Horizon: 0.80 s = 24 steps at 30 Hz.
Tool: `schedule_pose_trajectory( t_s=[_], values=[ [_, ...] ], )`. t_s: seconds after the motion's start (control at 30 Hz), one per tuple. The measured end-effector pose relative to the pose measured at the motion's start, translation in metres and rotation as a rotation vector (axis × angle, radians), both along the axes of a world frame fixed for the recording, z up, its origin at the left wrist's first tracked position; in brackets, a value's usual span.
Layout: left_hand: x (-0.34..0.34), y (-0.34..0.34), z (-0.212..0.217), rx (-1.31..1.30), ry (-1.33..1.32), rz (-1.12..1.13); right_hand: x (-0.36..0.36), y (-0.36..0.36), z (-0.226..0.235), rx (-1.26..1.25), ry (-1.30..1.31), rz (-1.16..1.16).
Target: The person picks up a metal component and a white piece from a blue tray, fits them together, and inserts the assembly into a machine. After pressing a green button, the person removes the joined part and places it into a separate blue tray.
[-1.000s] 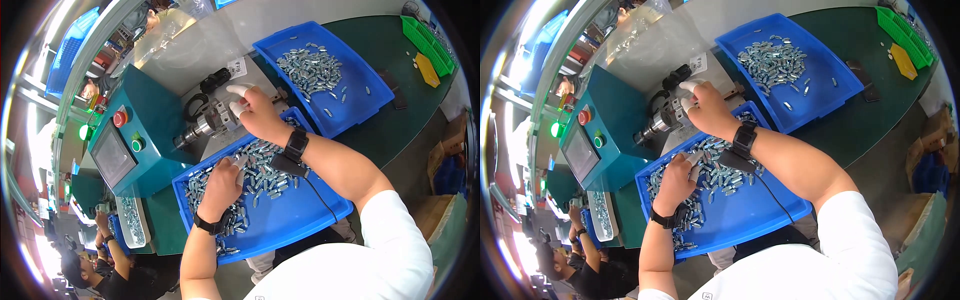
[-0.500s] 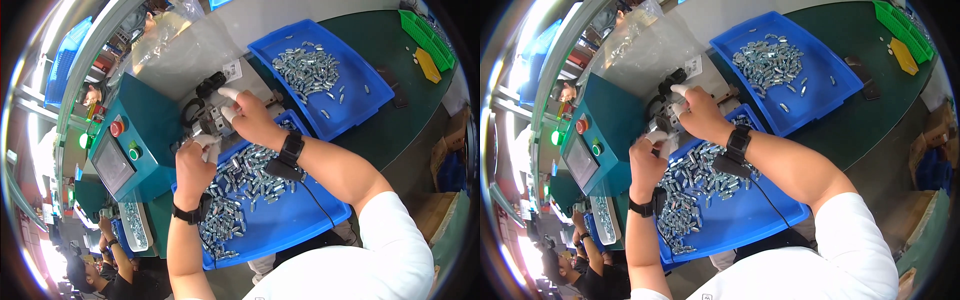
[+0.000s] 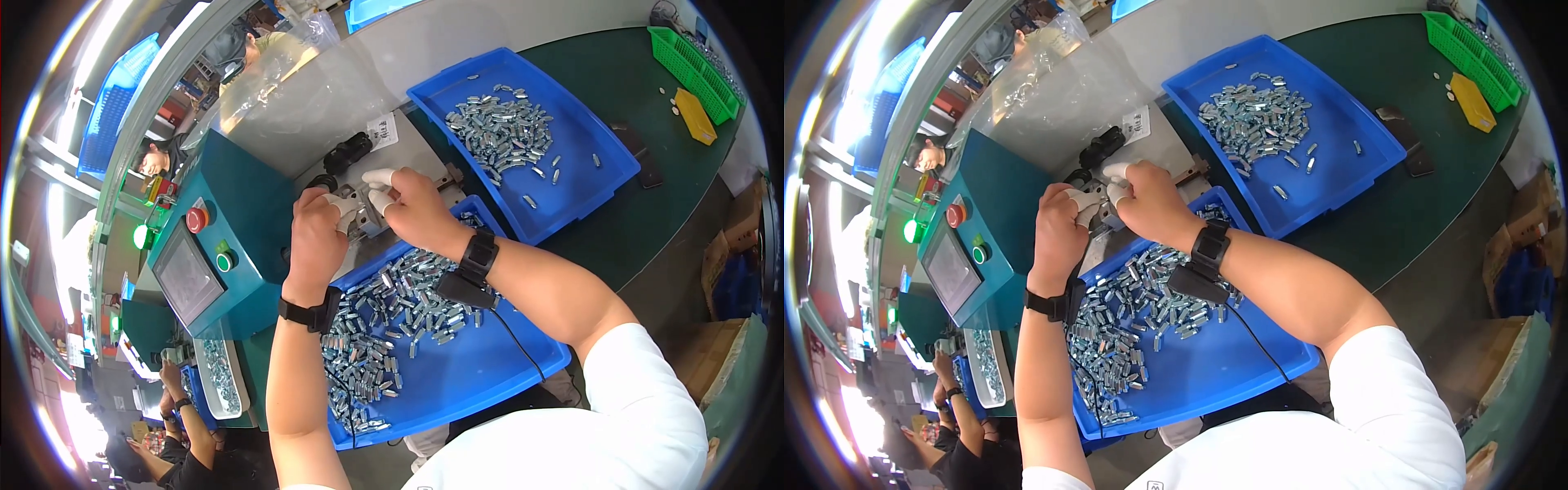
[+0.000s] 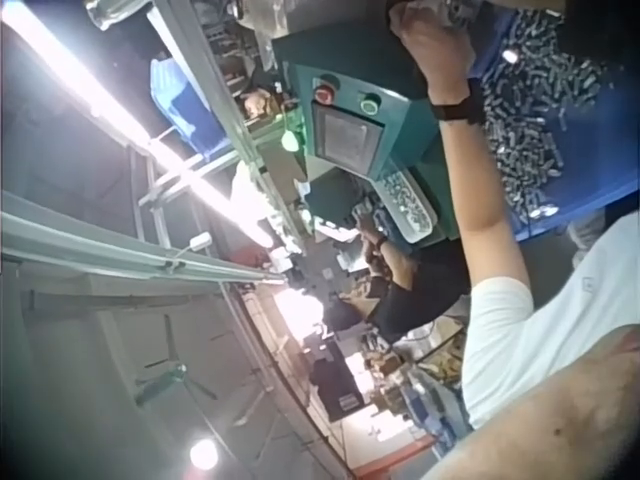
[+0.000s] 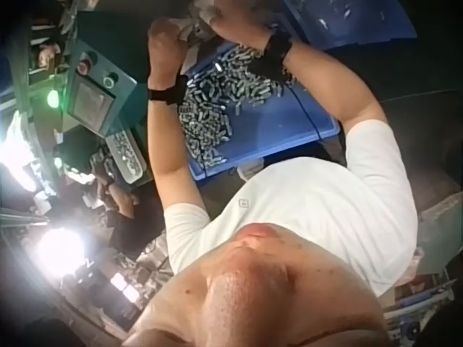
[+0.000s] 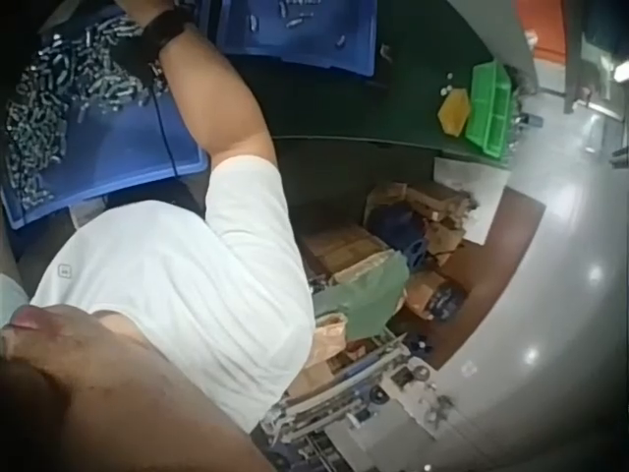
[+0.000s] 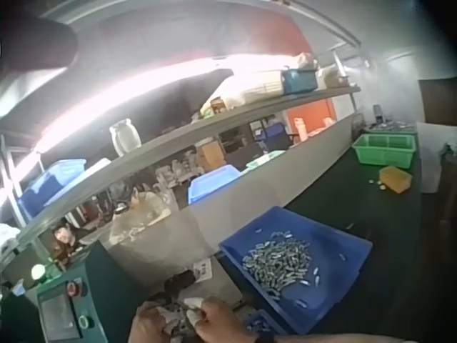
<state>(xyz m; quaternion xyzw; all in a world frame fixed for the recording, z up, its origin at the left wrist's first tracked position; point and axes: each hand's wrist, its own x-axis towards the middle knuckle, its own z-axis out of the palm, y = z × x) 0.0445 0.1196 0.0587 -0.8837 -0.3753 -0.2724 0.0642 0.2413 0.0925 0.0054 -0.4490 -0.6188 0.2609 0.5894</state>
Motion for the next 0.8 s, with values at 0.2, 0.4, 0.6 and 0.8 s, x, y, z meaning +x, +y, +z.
schedule_pose_trajectory(
  t_s=[0.2,0.4,0.6,0.8],
  values=[
    [-0.002,-0.023,0.009,0.103,0.126,-0.009,-0.003,0.000,-0.001,-0.226,0.061,0.211],
    [-0.003,-0.112,0.009,-0.092,-0.109,-0.006,-0.001,0.005,-0.013,-0.292,0.156,0.390],
    [-0.019,-0.129,-0.029,-0.224,-0.170,-0.004,-0.007,-0.004,0.004,-0.484,0.252,0.647],
    [-0.020,-0.122,-0.040,-0.365,-0.186,-0.054,-0.001,-0.005,0.006,-0.556,0.246,0.671]
  ],
)
